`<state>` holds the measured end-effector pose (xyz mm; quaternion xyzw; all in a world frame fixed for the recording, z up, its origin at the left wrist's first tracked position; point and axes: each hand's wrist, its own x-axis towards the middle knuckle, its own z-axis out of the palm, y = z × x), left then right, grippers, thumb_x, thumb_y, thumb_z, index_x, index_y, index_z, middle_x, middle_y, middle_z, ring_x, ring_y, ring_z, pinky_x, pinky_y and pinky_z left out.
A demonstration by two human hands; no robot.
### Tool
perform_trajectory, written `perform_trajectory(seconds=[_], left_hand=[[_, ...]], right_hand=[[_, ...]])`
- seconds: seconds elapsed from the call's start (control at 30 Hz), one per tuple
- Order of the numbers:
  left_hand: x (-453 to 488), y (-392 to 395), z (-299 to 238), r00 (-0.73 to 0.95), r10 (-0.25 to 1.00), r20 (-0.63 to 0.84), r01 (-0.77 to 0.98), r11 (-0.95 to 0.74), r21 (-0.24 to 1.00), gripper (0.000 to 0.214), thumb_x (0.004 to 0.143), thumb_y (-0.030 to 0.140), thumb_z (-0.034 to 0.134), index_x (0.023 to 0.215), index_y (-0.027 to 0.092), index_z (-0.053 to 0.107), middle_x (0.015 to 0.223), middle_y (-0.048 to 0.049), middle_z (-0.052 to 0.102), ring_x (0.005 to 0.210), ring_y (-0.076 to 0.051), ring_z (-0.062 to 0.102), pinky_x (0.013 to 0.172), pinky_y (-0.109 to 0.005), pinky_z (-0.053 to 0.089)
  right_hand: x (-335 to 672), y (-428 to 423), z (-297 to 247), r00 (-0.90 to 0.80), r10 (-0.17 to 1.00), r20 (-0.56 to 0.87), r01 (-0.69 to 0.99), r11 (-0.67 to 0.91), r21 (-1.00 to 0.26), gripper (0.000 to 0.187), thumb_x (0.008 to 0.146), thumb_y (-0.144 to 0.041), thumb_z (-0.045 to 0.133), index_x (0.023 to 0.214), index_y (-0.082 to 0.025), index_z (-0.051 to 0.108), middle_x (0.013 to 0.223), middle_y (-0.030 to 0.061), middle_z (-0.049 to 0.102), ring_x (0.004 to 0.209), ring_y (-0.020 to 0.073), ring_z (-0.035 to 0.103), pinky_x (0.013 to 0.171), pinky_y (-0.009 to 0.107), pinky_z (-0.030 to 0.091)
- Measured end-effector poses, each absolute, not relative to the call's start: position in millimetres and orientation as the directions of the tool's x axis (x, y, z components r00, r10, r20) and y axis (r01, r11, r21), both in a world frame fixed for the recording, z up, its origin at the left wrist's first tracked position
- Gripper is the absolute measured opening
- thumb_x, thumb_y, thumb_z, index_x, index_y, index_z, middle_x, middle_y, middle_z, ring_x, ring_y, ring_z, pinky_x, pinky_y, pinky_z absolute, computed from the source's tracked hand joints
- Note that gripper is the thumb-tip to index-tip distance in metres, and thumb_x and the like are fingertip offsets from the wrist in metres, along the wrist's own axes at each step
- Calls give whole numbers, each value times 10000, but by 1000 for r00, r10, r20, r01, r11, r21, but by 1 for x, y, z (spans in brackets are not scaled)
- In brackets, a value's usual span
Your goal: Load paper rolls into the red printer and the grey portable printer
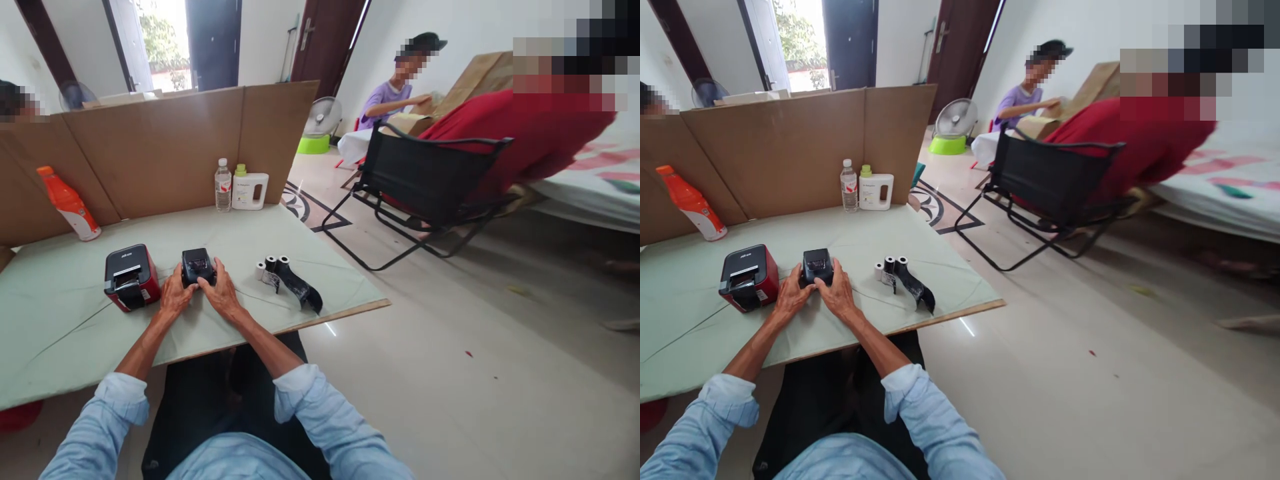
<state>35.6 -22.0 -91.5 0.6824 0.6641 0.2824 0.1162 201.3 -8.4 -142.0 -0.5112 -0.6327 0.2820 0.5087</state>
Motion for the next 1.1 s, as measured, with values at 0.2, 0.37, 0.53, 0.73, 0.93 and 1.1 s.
perform_trajectory(seconds=[0.2,0.37,0.53,0.73,0.93,1.1], left_hand=[[11,-28,-98,63,958,279,705,-241,667,675,828,344,805,1449,153,625,1412,-180,722,1296,-368,692,1128,-496,545],[6,-20,-104,8,958,287,691,-212,691,686,780,283,798,1428,118,646,1433,-197,699,1350,-405,642,1193,-553,490],[6,-15,-108,-62,965,254,707,-137,694,723,741,135,687,1457,72,613,1582,-240,568,1492,-412,524,1278,-532,408],[14,16,-99,-213,960,183,648,-2,762,807,706,88,635,1509,57,562,1669,-228,475,1613,-394,363,1372,-488,246],[10,35,-97,-380,910,168,592,100,799,981,678,111,650,1626,58,399,1786,-201,262,1685,-378,152,1393,-486,124],[4,35,-95,-424,889,171,600,134,789,1043,656,97,636,1654,42,339,1803,-199,206,1694,-353,115,1396,-458,87]], right_hand=[[206,-14,-151,-37,911,410,418,387,-822,855,893,-444,737,1623,-151,402,1507,205,617,1353,368,605,1170,571,485],[208,-12,-154,-86,890,448,499,428,-754,818,897,-461,738,1594,-143,449,1474,207,635,1327,382,602,1135,564,496],[210,-9,-153,-131,893,430,559,425,-712,769,908,-431,727,1583,-166,472,1460,183,644,1297,371,594,1102,512,495],[209,-3,-147,-134,928,349,647,348,-678,814,885,-438,766,1593,-185,452,1463,170,635,1291,360,576,1094,491,462],[210,-7,-144,-151,928,340,666,350,-659,838,894,-438,770,1605,-156,427,1464,178,632,1299,361,570,1094,482,450],[211,-11,-136,-167,934,315,665,342,-664,792,921,-425,745,1599,-161,432,1456,168,639,1305,350,574,1106,468,445]])
